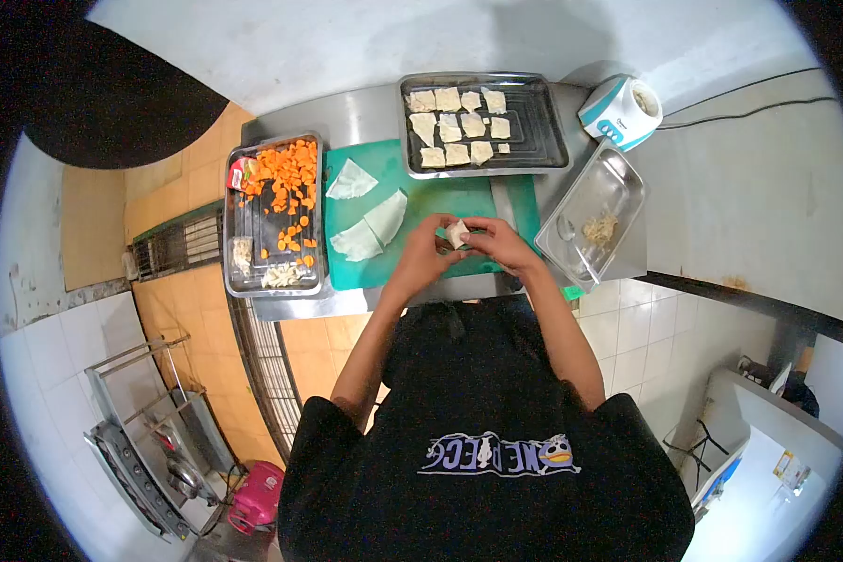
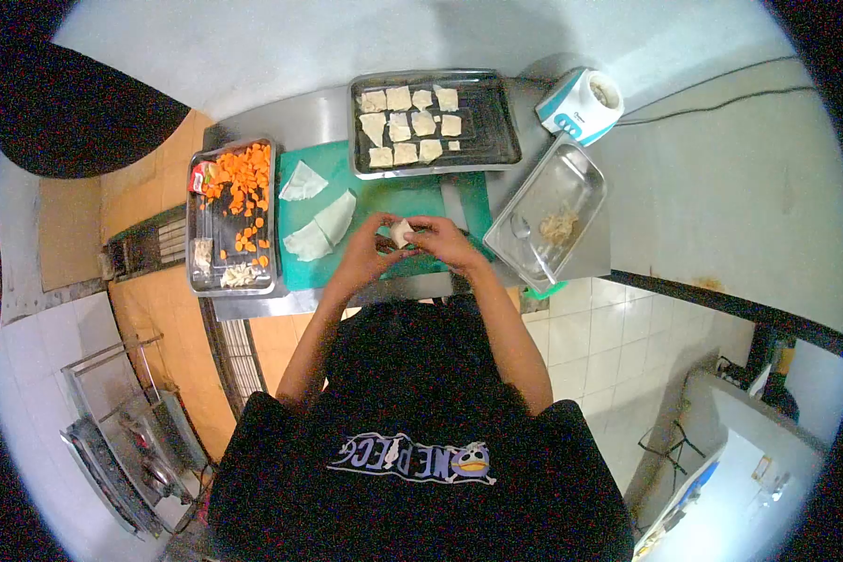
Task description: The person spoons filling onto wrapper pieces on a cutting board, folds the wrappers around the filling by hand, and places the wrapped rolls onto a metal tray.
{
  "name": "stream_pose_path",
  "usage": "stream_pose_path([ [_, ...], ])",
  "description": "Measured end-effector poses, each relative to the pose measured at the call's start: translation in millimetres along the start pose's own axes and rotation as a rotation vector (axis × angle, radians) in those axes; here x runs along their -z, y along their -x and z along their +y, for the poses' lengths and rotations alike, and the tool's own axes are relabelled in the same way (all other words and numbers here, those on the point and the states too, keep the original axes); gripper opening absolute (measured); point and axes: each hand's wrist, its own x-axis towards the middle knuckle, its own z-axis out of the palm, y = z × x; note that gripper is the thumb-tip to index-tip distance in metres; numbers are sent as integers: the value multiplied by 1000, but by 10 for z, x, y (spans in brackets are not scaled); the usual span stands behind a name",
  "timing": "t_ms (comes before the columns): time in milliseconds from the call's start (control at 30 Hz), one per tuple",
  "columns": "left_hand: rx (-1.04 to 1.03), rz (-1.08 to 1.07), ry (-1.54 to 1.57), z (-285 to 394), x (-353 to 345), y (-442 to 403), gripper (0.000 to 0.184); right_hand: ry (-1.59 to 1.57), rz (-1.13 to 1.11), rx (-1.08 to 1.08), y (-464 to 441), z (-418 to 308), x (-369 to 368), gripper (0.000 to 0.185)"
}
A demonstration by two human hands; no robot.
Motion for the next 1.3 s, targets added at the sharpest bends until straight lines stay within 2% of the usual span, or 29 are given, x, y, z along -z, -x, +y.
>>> stream_pose_path([
  [33,-2,-4,-1,11,-12,-46,58,-1,4,2,20,-20,20,45],
  [100,-143,0,-56,97,-26,-127,59,-254,61,-48,91,-24,54,45],
  [233,-95,-65,-37,333,-37,-354,53,-456,74,-1,168,-39,180,41],
  [300,-215,-112,-95,281,4,-659,44,-556,124,59,215,-26,223,35],
  [333,-185,-109,-59,322,24,-784,34,-559,125,59,233,-39,268,35],
  [400,-159,-81,-92,387,24,-1092,32,-597,90,87,228,-112,369,32],
  [500,-136,-12,-169,380,-82,-1617,27,-599,118,81,224,-191,490,32],
  [567,-321,-6,-604,360,-180,-1877,26,-600,109,80,218,-207,568,32],
  [600,-360,16,-673,380,-243,-1954,25,-594,103,76,217,-235,613,31],
  [633,-360,22,-679,401,-294,-2033,25,-594,95,79,223,-260,647,31],
  [700,-284,-62,-947,448,-385,-2144,28,-599,84,68,268,-274,680,31],
  [767,-260,-36,-960,462,-443,-2158,30,-665,17,65,278,-279,748,30],
  [833,-319,13,-991,435,-472,-2165,28,-585,-48,31,308,-295,770,28],
  [967,-206,-73,-1078,471,-498,-2214,26,-513,-133,15,358,-355,793,31],
  [1300,-241,-61,-1060,396,-523,-2250,24,-485,-228,-7,314,-446,850,32],
])
